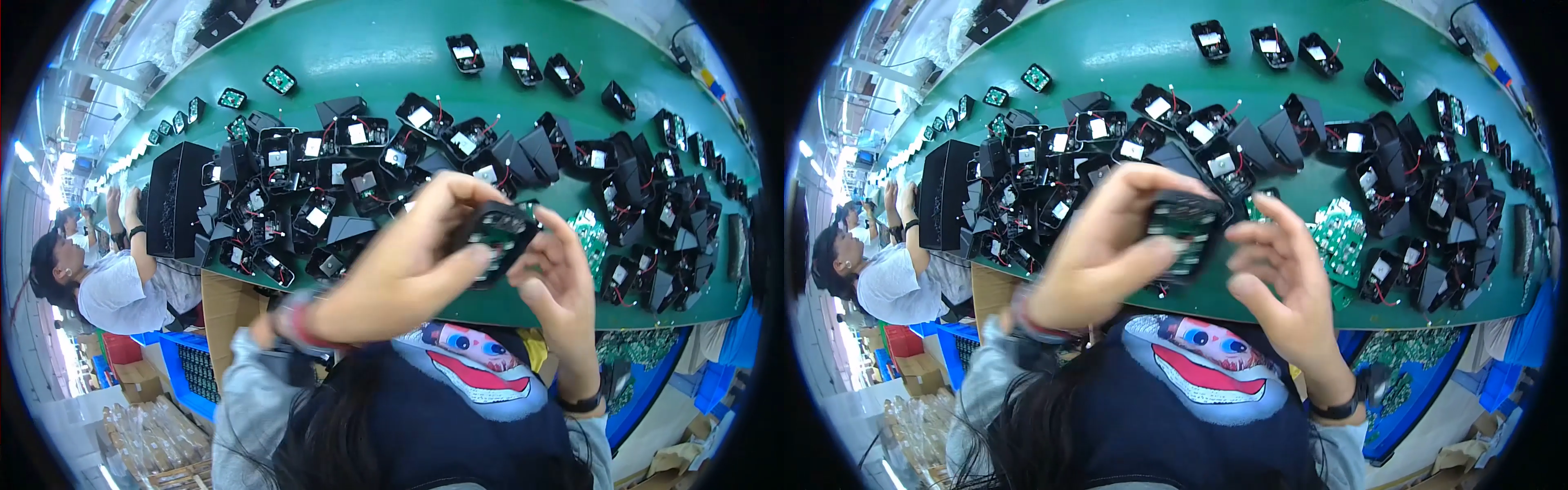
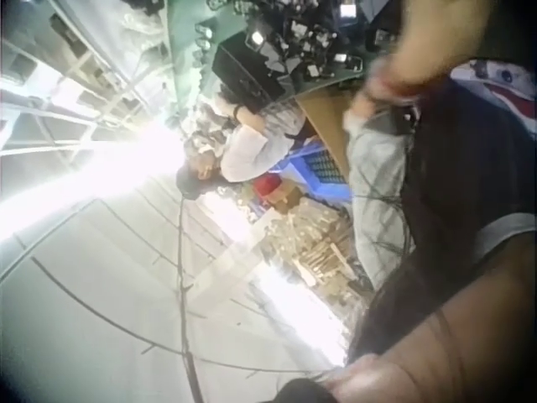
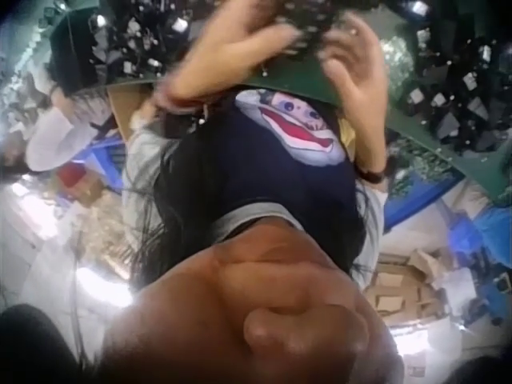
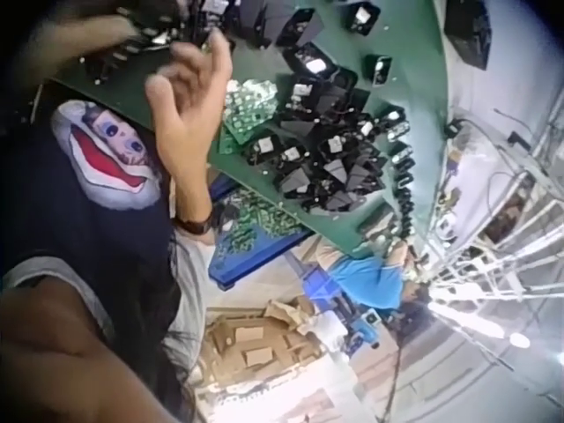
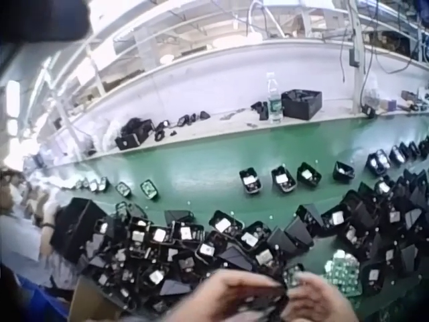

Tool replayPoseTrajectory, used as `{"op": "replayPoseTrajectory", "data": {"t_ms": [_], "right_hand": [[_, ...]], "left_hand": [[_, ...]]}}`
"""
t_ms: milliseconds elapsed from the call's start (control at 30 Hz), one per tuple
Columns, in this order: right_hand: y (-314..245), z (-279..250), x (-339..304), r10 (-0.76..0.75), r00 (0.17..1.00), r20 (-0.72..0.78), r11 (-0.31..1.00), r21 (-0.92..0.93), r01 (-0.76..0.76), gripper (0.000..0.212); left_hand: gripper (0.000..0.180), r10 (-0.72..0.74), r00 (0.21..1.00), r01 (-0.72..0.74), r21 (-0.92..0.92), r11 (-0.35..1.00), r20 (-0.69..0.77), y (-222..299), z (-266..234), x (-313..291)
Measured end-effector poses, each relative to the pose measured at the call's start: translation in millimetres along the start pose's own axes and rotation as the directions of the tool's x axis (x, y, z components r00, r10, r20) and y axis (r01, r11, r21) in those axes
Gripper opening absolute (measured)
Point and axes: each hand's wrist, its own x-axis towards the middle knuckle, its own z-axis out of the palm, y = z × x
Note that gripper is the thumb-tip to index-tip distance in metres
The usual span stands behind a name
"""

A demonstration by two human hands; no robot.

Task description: Fitting circuit boards into plastic housings to assemble small electronic devices on a production line.

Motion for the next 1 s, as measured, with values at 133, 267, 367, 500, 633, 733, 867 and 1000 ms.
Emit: {"op": "replayPoseTrajectory", "data": {"t_ms": [133,267,367,500,633,733,867,1000], "right_hand": [[0.5,-18.2,-10.3,0.061,0.989,-0.136,0.985,-0.149,-0.081,0.039],[3.0,7.9,-4.0,0.044,0.994,0.098,0.962,-0.273,-0.016,0.028],[-1.6,-5.3,-23.9,-0.033,0.999,0.031,0.876,-0.480,0.044,0.027],[-15.4,-60.5,-82.9,-0.125,0.888,-0.442,0.751,-0.628,-0.206,0.021],[-29.2,-68.8,-45.3,-0.330,0.926,-0.184,0.425,-0.905,-0.029,0.041],[-14.5,-77.2,-5.2,-0.285,0.957,-0.062,0.171,-0.985,-0.013,0.058],[-4.3,-88.6,10.5,-0.060,0.995,-0.075,0.082,-0.994,-0.070,0.073],[-19.2,-87.9,10.0,-0.191,0.981,-0.038,0.055,-0.998,-0.028,0.076]], "left_hand": [[0.035,0.080,0.966,-0.253,0.817,0.518,0.247,71.2,-74.7,70.5],[0.038,-0.173,0.956,-0.265,0.949,-0.171,0.236,45.6,-169.8,186.4],[0.051,-0.347,0.932,-0.163,0.978,-0.127,0.110,-13.2,-215.7,215.9],[0.061,-0.203,0.973,-0.093,0.991,0.095,0.111,-6.6,-244.3,205.7],[0.051,0.091,0.961,-0.269,0.960,0.079,0.262,21.5,-221.3,193.1],[0.046,0.165,0.944,-0.324,0.899,0.294,0.286,50.5,-106.0,145.4],[0.043,0.159,0.806,-0.592,0.773,0.228,0.571,56.6,-57.0,70.7],[0.046,0.074,0.865,-0.464,0.737,0.490,0.496,53.0,-59.7,13.0]]}}
